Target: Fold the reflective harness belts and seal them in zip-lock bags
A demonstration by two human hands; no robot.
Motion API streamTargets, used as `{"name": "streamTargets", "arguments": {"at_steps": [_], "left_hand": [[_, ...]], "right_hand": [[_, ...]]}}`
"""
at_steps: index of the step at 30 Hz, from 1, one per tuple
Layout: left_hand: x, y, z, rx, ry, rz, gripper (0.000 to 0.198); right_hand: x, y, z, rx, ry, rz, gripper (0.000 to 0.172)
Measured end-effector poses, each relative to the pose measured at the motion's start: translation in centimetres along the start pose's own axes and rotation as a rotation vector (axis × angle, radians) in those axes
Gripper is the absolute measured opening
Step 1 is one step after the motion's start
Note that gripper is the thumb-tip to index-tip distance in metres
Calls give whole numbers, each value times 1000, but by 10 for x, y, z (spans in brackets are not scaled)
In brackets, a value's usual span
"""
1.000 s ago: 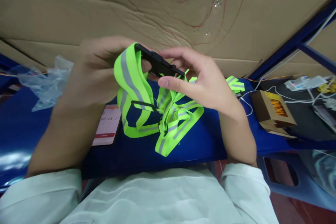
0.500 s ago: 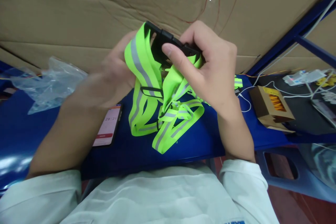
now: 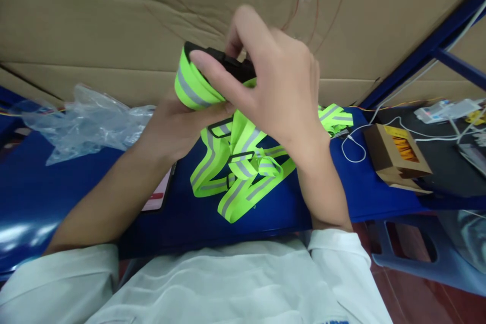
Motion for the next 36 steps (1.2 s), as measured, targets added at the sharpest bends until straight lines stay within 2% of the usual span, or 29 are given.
{"name": "streamTargets", "arguments": {"at_steps": [3,5,8,10,13,16,18,21,24,27,31,36], "left_hand": [[-4,-1,2,-40,4,-42,29],[-9,-1,1,-52,-56,-44,27],[-17,0,0,6,-209,-21,26],[-21,0,1,39,-285,15,29],[-23,-1,5,53,-351,163,36],[-23,-2,12,58,-302,259,42],[-24,-2,16,56,-217,235,42],[-27,-2,22,56,-196,175,44],[-29,-3,26,55,-193,127,45],[-32,-4,30,36,-168,166,42],[-40,-7,36,98,-229,254,56],[-43,-12,34,172,-205,273,43]], "right_hand": [[-2,0,9,-57,-28,-14,35],[-4,1,11,-98,-62,-44,44],[-6,5,7,-136,-158,-82,57],[-6,6,4,-150,-233,-72,61],[-2,4,2,-140,-267,-72,58],[2,2,3,-109,-198,-81,49],[2,1,2,-69,-82,-122,45],[-2,5,-2,-19,135,-265,49],[-7,11,-9,-40,273,-342,51],[-9,14,-14,-80,370,-337,51],[-8,13,-13,-104,458,-252,51],[-1,11,-20,-96,407,-216,51]]}}
Point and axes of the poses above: each hand's wrist, its own y-axis towards the middle knuckle, its own x-axis out of the back of the hand, z = x × y, the point moved 1 cm from there along y, towards the middle knuckle, and after that the axes turned 12 degrees about z, right-handed, at the moved point
